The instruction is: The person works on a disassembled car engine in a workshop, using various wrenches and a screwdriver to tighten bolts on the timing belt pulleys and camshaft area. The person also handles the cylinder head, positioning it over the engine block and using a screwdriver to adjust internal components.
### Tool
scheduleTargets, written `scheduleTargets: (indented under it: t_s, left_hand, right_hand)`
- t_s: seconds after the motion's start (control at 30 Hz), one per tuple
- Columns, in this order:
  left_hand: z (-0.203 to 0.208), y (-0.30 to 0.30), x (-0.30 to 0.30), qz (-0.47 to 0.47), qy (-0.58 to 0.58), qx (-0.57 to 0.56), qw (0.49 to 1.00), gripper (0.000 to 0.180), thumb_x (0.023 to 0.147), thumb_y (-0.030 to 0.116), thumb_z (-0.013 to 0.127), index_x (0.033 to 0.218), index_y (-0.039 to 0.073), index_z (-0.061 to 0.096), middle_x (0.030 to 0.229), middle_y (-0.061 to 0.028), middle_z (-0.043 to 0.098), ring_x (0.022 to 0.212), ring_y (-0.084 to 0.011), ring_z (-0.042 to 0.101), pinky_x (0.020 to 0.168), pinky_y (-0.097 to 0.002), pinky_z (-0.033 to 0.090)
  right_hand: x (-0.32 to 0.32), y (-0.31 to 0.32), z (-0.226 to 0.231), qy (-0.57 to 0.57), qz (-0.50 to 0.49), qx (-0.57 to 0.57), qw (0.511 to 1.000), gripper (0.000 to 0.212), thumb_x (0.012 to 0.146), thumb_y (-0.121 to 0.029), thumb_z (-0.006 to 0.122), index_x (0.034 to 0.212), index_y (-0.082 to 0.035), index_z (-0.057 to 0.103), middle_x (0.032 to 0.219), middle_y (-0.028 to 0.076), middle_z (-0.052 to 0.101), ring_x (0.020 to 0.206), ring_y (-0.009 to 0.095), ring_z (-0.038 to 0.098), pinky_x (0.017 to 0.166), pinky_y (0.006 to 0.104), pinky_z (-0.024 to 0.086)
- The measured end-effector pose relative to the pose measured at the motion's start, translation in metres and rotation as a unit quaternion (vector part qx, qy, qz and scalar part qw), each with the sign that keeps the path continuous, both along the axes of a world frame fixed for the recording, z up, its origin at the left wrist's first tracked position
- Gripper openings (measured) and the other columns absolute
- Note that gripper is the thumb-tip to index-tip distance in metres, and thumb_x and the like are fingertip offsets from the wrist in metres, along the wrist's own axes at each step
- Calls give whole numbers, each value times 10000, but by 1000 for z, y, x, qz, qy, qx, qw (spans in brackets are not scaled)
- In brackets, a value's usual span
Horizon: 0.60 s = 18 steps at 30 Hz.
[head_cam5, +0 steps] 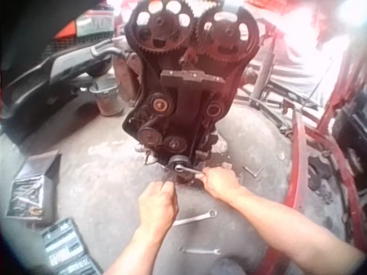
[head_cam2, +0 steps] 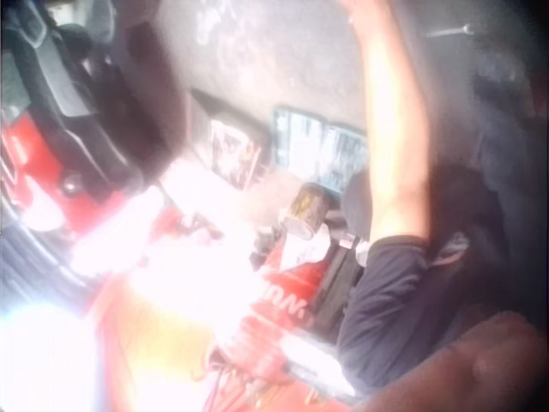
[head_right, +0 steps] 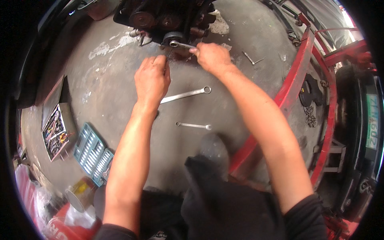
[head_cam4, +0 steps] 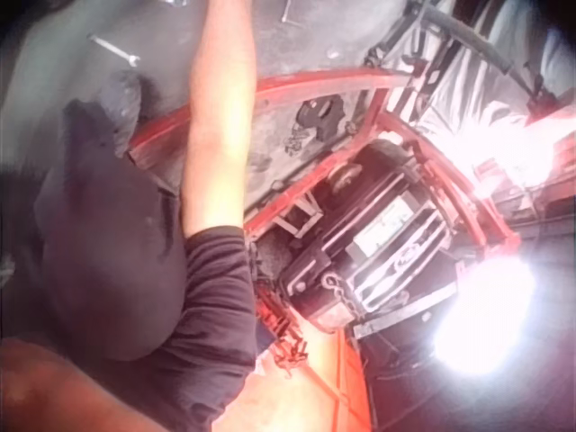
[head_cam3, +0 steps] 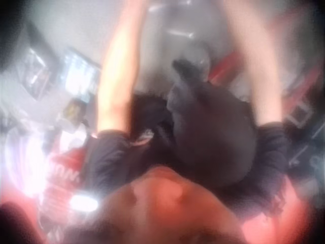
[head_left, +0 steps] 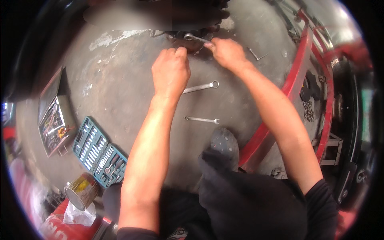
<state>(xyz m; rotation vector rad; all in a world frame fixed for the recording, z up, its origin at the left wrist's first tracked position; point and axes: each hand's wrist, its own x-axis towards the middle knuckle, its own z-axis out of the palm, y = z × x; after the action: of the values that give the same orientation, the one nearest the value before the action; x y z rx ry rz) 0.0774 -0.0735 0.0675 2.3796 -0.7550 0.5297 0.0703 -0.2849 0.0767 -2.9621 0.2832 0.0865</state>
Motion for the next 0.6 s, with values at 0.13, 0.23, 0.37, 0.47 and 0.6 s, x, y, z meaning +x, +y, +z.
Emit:
scheduleTargets:
  t_s: [0.13,0.23,0.37,0.47,0.6]
  left_hand:
    - [1,-2,1,4,-5,1,1000,101,878,111,670,855,62,585,819,-129,620,833,-344,622,707,-482,519]
    - [6,3,2,6,-1,7,1000,95,871,91,672,853,61,584,815,-127,617,824,-345,617,702,-476,517]
    - [4,-9,-1,-1,4,-13,1000,106,846,63,677,823,54,574,797,-127,599,804,-347,607,687,-470,512]
    - [5,-10,-2,0,6,-12,1000,108,806,53,680,802,53,573,790,-122,594,801,-341,606,682,-468,515]
    - [10,1,-2,8,3,-5,1000,110,757,48,683,786,51,577,787,-115,597,807,-326,611,683,-465,527]
  right_hand:
    - [-1,0,-6,-27,-6,7,1000,487,1037,-500,484,1020,-67,704,962,208,736,959,410,708,820,532,557]
    - [3,2,-4,-63,2,3,998,470,1020,-487,526,981,-49,691,922,198,731,921,401,707,801,522,554]
    - [-1,-13,-17,-70,-7,10,997,453,1011,-486,536,988,-53,668,947,198,718,920,403,697,797,525,548]
    - [-5,-14,-25,-84,0,35,996,419,1029,-448,527,1009,-45,644,947,225,713,933,420,689,818,539,537]
    - [1,-7,-26,-60,8,79,995,407,1044,-444,506,1013,-57,628,955,222,714,944,425,685,825,550,522]
